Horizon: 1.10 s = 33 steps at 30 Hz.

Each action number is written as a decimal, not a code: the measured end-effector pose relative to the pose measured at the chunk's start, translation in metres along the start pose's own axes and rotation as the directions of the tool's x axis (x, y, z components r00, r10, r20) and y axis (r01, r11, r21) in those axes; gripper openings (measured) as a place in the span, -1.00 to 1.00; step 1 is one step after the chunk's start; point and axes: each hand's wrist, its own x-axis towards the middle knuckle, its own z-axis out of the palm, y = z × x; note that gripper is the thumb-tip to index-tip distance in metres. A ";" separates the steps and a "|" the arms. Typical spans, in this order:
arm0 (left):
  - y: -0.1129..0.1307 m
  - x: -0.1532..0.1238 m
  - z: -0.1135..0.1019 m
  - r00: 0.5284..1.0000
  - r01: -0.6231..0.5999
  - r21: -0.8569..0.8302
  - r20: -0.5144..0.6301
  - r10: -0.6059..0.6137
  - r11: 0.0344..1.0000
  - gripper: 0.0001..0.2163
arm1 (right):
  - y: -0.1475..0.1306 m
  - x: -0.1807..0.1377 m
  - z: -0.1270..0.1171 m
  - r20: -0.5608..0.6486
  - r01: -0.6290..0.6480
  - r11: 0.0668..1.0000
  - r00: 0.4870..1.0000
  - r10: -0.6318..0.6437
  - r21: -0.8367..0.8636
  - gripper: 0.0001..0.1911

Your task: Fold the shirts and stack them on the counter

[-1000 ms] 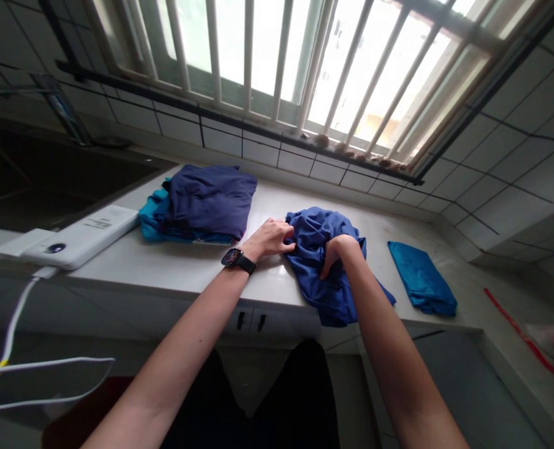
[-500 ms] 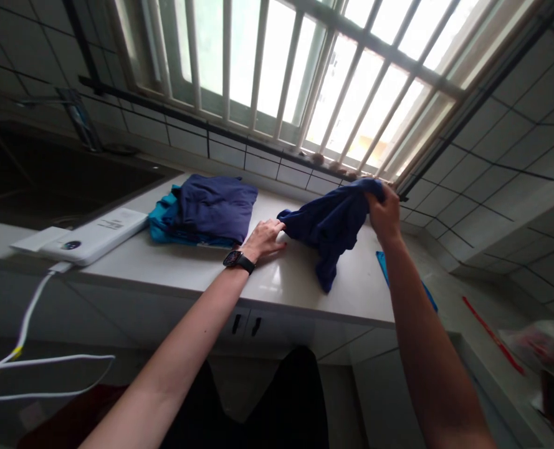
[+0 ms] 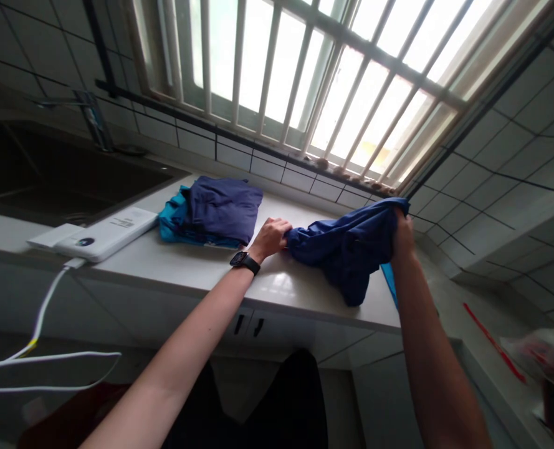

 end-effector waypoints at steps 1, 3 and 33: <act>0.000 0.000 -0.001 0.996 0.057 0.013 -0.067 -0.056 0.998 -0.85 | -0.002 0.002 -0.007 -0.035 0.030 0.995 0.999 -0.033 -0.093 -0.59; -0.001 0.000 -0.003 0.962 0.182 0.022 -0.209 -0.173 0.983 -0.84 | -0.006 0.006 -0.019 -0.126 0.062 0.934 0.986 -0.113 -0.351 -0.66; 0.015 -0.001 0.001 0.999 -0.005 -0.153 -0.043 -0.002 0.988 -0.70 | -0.057 -0.039 0.075 0.411 0.131 0.975 0.890 -0.196 0.181 -0.77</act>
